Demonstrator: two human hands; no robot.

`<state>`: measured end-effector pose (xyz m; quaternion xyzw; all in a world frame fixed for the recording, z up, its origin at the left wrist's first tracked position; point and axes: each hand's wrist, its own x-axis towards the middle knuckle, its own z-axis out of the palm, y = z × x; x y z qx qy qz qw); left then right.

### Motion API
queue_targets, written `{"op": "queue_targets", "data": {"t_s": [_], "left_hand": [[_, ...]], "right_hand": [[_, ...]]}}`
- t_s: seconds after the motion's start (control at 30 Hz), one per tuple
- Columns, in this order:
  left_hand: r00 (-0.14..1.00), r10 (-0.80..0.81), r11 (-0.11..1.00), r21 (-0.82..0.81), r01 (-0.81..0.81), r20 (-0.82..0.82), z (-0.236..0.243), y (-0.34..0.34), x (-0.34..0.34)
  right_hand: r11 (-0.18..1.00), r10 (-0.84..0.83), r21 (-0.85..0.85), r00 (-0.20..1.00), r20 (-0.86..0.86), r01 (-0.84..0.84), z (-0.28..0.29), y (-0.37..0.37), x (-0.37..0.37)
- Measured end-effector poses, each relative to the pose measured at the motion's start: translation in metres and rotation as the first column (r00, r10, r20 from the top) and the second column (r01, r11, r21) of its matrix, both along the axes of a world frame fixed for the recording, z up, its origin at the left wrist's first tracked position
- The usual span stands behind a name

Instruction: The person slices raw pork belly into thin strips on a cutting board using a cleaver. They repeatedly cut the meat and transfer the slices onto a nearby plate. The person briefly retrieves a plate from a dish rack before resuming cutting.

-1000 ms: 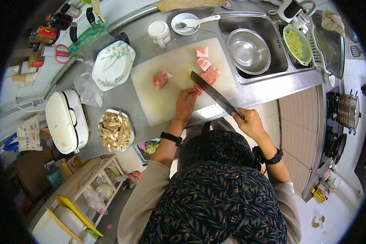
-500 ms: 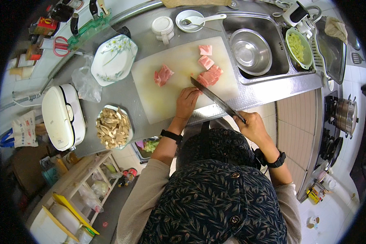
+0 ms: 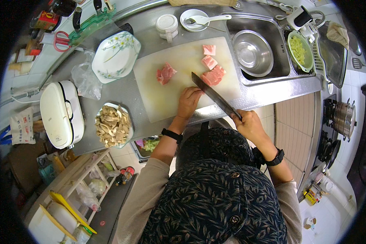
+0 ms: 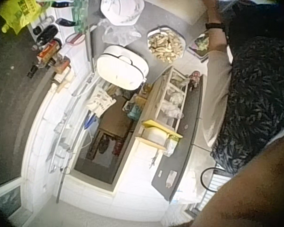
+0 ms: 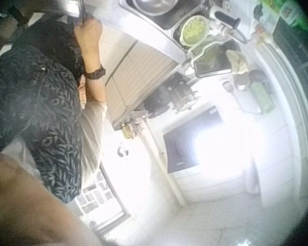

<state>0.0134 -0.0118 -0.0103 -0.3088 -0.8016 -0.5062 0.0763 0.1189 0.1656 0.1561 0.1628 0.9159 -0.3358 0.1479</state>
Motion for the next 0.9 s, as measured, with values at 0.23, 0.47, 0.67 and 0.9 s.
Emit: {"op": "queue_targets", "data": {"t_s": [0.23,0.47,0.67,0.9], "left_hand": [[1.0,-0.015,1.0,0.015,0.015,0.013,-0.002,0.0,0.0],[1.0,-0.013,1.0,0.011,0.014,-0.016,-0.003,0.0,-0.001],[1.0,-0.012,1.0,0.002,0.012,-0.003,0.0,-0.001,-0.002],[0.999,-0.014,1.0,0.008,0.014,0.03,-0.002,-0.002,0.0]], "right_hand": [[0.999,-0.007,-0.043,1.0,-0.008,0.007,-0.01,-0.003,-0.01],[0.998,-0.039,-0.054,0.999,0.01,0.04,-0.014,-0.01,-0.025],[0.997,-0.06,-0.05,0.997,0.057,0.062,-0.016,-0.015,-0.038],[0.996,-0.068,-0.063,0.997,0.029,0.07,-0.028,-0.019,-0.046]]}}
